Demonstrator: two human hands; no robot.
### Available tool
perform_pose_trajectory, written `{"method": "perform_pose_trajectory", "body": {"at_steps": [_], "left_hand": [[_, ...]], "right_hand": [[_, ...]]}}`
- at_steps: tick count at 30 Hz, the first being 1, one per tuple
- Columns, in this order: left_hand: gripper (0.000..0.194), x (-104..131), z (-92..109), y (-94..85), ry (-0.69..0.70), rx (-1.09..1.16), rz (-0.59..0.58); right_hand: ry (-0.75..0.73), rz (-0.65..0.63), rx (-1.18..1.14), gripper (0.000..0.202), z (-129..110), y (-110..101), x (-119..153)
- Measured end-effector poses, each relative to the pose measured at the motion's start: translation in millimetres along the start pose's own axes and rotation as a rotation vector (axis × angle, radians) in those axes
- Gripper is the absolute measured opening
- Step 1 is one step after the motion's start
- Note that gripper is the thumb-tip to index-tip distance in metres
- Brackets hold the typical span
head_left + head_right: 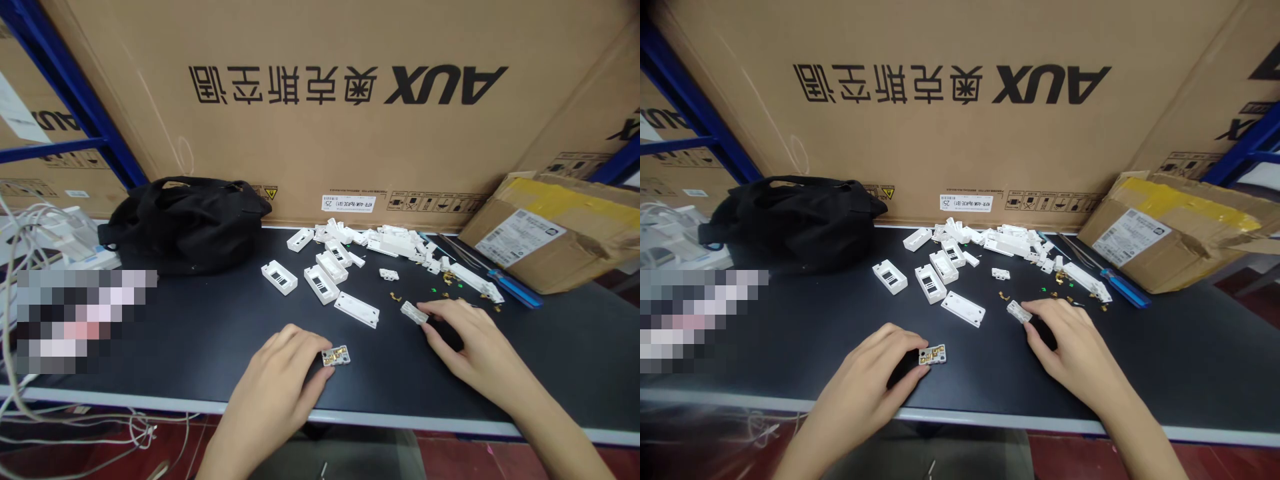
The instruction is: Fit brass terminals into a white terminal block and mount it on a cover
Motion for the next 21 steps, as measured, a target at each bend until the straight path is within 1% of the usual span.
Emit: {"method": "perform_pose_trajectory", "body": {"at_steps": [4,12,16,21], "left_hand": [[0.021,1.2,0.4,-0.9,-0.009,0.007,-0.019],[0.025,3.0,2.7,-2.2,-0.006,0.088,-0.055],[0.019,2.9,6.2,-5.5,-0.006,0.135,-0.049],[0.003,3.2,8.4,-9.9,0.046,0.191,0.017]], "right_hand": [[0.040,0.003,-0.007,0.024,1.5,0.4,0.3],[0.043,0.000,-0.014,0.022,2.4,0.0,1.5],[0.046,0.006,-0.018,0.022,2.5,0.6,-0.1],[0.055,0.009,-0.024,0.021,1.1,-1.2,-0.6]]}}
Point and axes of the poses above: each hand's wrist, its own x-axis away from the middle knuckle, its own y-axis out of the palm, z = x × y, the point moved 3 cm from there along -x, towards the middle knuckle, and after that the axes turned 3 degrees about z, right-handed, at the moved point
